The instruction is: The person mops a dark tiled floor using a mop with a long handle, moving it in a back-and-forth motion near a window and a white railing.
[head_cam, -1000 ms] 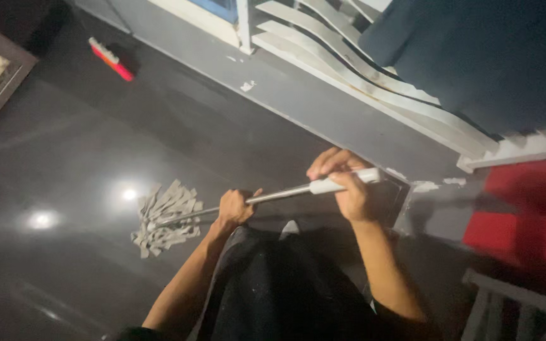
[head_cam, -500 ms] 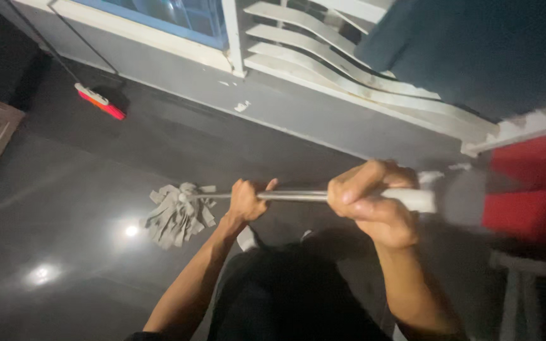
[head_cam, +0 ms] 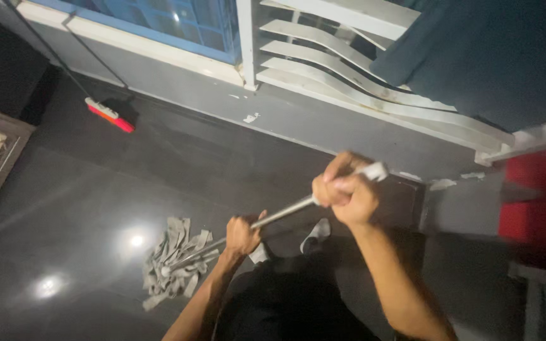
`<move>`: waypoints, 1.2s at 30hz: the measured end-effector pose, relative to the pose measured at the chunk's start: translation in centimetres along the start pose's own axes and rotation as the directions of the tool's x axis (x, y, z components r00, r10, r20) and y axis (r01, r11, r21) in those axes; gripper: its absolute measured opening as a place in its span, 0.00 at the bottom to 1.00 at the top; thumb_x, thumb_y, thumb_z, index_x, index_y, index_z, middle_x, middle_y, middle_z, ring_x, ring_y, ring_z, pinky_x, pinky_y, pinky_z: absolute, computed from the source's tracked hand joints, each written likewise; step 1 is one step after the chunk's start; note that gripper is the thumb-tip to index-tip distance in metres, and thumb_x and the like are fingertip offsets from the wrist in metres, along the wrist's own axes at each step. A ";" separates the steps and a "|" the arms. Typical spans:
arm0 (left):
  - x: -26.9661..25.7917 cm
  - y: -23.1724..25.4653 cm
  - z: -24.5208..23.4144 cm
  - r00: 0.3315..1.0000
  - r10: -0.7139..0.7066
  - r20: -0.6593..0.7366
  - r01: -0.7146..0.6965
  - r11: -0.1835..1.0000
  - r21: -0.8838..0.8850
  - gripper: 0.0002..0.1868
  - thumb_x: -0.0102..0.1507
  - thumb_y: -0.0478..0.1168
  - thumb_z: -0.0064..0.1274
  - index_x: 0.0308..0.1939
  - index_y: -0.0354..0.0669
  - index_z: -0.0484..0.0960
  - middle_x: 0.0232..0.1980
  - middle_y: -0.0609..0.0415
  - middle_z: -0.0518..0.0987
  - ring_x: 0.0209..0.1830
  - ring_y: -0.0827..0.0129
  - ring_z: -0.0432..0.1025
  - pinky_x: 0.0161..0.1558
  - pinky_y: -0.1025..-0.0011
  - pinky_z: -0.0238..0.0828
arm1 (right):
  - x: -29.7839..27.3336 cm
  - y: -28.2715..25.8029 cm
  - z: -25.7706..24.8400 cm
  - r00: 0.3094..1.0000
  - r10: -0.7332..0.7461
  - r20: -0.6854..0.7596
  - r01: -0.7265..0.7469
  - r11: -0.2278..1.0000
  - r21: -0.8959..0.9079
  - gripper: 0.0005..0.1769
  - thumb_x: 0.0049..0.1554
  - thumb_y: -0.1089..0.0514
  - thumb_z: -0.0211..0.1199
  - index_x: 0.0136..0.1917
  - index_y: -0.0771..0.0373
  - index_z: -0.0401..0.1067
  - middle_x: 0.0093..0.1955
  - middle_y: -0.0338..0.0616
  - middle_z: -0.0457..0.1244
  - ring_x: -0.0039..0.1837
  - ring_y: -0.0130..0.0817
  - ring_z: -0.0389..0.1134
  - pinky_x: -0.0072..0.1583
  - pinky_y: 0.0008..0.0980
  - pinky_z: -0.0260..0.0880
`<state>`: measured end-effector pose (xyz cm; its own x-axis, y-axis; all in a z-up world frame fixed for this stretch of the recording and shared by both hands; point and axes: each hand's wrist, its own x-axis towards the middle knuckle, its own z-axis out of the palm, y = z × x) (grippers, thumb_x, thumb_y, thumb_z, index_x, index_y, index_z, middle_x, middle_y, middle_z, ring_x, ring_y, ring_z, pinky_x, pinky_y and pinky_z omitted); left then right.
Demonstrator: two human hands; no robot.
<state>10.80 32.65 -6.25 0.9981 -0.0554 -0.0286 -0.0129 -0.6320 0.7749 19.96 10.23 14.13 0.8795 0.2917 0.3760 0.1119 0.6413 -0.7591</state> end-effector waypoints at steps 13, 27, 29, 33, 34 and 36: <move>9.5 6.5 1.0 0.954 0.238 0.181 -0.241 0.970 -0.007 0.34 0.66 0.58 0.53 0.12 0.38 0.77 0.11 0.45 0.69 0.10 0.48 0.63 0.25 0.56 0.64 | -3.0 -10.0 4.6 0.991 -0.136 -0.006 0.134 0.977 -0.167 0.09 0.61 0.55 0.54 0.45 0.64 0.66 0.29 0.41 0.54 0.31 0.27 0.48 0.36 0.34 0.52; 12.8 5.2 1.2 0.903 0.418 0.095 -0.408 0.906 -0.113 0.28 0.57 0.63 0.57 0.28 0.39 0.84 0.16 0.45 0.76 0.20 0.49 0.75 0.30 0.56 0.73 | -0.4 -7.4 -1.3 0.984 -0.158 -0.081 0.147 0.980 -0.131 0.18 0.63 0.57 0.45 0.31 0.53 0.54 0.24 0.35 0.50 0.24 0.26 0.44 0.33 0.33 0.53; 11.7 4.1 1.9 0.880 0.474 0.015 -0.473 0.875 0.106 0.29 0.57 0.64 0.55 0.26 0.39 0.85 0.16 0.42 0.74 0.15 0.46 0.70 0.27 0.55 0.70 | 0.6 -7.0 -1.7 0.984 -0.138 -0.110 0.120 0.980 -0.156 0.18 0.62 0.58 0.45 0.29 0.52 0.53 0.23 0.35 0.48 0.24 0.27 0.41 0.31 0.33 0.52; 8.5 3.9 1.4 0.980 0.102 0.169 -0.116 0.990 0.079 0.36 0.66 0.64 0.45 0.17 0.39 0.80 0.13 0.45 0.72 0.12 0.52 0.68 0.27 0.58 0.70 | 1.1 -6.2 -0.4 0.972 -0.055 -0.228 0.012 0.982 -0.187 0.19 0.63 0.58 0.44 0.29 0.53 0.51 0.22 0.35 0.46 0.24 0.28 0.39 0.32 0.34 0.49; 7.8 4.1 1.0 0.976 0.059 0.210 -0.069 0.997 0.042 0.34 0.67 0.63 0.43 0.17 0.41 0.81 0.12 0.45 0.72 0.11 0.51 0.68 0.26 0.58 0.69 | 1.1 -6.0 0.0 0.971 -0.047 -0.236 0.003 0.984 -0.180 0.19 0.63 0.58 0.44 0.30 0.53 0.51 0.22 0.36 0.46 0.25 0.28 0.39 0.32 0.34 0.48; 7.9 4.6 0.4 0.978 0.059 0.199 -0.064 0.998 0.017 0.34 0.67 0.62 0.43 0.17 0.42 0.80 0.12 0.46 0.73 0.11 0.51 0.68 0.25 0.58 0.68 | 1.1 -6.0 0.8 0.969 -0.040 -0.243 -0.003 0.985 -0.174 0.19 0.63 0.58 0.44 0.30 0.54 0.52 0.22 0.36 0.46 0.25 0.28 0.39 0.33 0.35 0.47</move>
<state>18.62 28.96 -3.15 0.9635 -0.2452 -0.1075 -0.0776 -0.6402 0.7643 19.93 7.28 19.55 0.9604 0.0848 0.2655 0.1878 0.5073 -0.8411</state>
